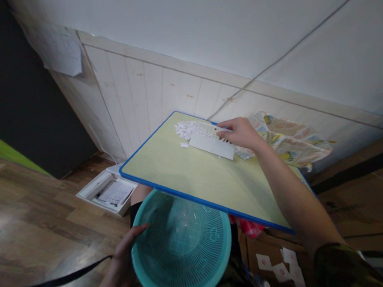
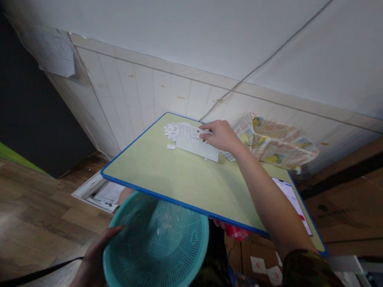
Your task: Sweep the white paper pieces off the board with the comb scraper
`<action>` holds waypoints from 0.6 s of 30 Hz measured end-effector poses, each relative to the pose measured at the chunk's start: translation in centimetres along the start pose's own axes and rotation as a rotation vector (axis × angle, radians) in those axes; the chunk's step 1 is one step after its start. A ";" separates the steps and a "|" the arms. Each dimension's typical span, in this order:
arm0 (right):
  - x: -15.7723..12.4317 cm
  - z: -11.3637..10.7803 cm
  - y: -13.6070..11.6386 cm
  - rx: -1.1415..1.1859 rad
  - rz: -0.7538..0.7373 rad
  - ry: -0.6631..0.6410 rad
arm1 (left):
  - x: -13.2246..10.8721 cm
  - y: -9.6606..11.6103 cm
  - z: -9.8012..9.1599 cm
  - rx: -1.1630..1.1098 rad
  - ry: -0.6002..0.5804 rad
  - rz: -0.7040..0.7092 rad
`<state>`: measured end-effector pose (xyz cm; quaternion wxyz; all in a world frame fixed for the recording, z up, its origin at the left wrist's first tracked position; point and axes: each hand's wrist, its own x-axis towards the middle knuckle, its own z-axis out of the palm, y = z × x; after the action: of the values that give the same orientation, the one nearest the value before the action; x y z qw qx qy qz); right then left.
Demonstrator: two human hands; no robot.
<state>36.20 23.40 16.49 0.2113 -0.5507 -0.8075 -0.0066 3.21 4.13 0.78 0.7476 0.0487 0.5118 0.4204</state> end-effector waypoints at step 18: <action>1.6 0.9 -1.7 -0.040 -0.036 0.000 | -0.4 0.3 0.5 -0.009 0.007 -0.068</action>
<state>33.86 24.40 16.58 0.2003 -0.5404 -0.8168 -0.0266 3.39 4.20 1.43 0.7599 0.0265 0.5140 0.3971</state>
